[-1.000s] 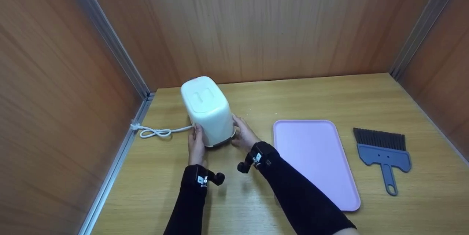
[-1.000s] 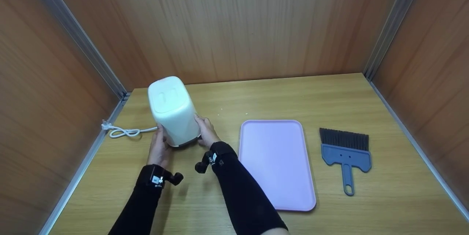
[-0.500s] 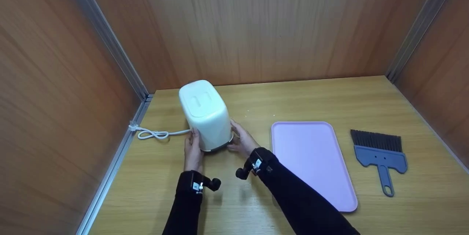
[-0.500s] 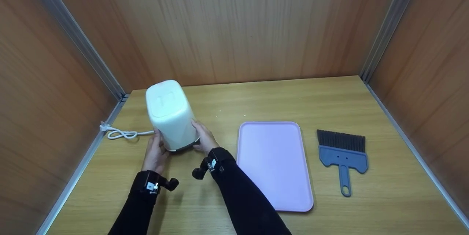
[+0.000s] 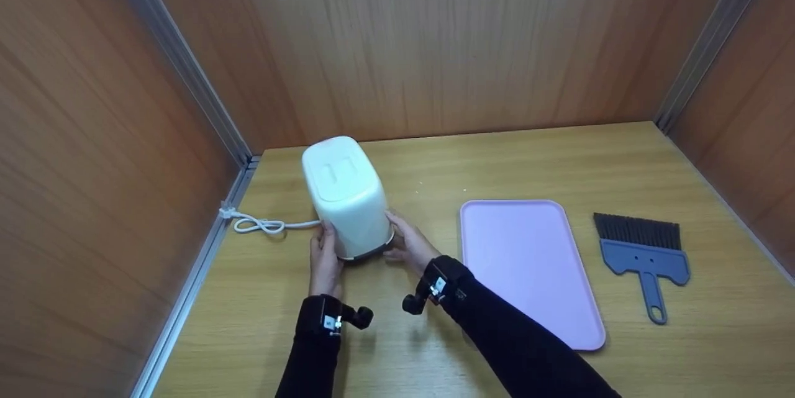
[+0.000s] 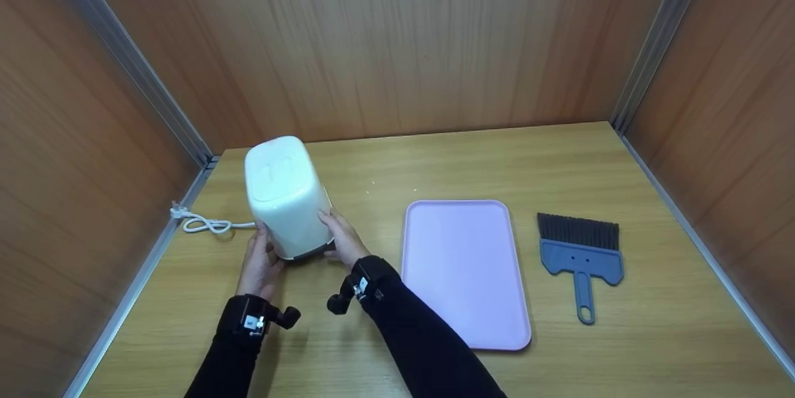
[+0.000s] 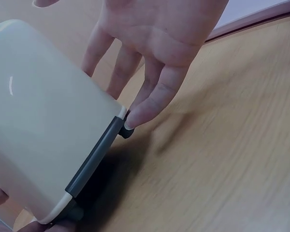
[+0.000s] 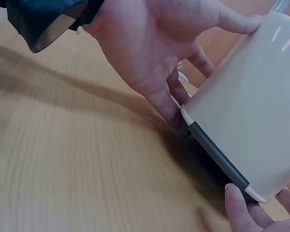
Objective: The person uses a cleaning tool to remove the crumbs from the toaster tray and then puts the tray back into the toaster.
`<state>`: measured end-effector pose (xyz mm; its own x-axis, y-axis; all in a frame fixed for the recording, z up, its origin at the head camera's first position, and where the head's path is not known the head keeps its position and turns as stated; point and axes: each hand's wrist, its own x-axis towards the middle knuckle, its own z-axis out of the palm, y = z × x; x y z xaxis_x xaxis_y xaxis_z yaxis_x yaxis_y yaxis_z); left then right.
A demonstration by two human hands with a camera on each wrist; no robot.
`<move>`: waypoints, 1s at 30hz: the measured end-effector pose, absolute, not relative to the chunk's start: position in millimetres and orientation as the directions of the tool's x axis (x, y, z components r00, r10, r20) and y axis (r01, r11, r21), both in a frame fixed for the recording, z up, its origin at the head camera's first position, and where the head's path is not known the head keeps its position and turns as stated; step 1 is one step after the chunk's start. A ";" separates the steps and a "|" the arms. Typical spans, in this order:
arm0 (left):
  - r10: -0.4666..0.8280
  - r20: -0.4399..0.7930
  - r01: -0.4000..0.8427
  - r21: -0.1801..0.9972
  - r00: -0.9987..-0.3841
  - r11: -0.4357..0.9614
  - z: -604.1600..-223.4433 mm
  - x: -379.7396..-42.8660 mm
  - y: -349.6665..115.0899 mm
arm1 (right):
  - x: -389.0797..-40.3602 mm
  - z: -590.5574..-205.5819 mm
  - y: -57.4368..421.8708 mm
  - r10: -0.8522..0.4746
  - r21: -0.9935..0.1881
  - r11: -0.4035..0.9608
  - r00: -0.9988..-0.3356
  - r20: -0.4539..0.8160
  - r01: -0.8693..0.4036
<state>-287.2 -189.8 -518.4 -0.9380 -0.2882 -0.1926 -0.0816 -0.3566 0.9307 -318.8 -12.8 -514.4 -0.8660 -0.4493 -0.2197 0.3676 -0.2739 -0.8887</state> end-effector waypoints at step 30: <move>-0.295 -0.195 -0.107 0.951 -0.935 -0.289 -519.5 -244.0 -169.8 | -287.8 -516.0 5.5 -0.437 -0.907 -0.239 -0.873 -0.218 0.346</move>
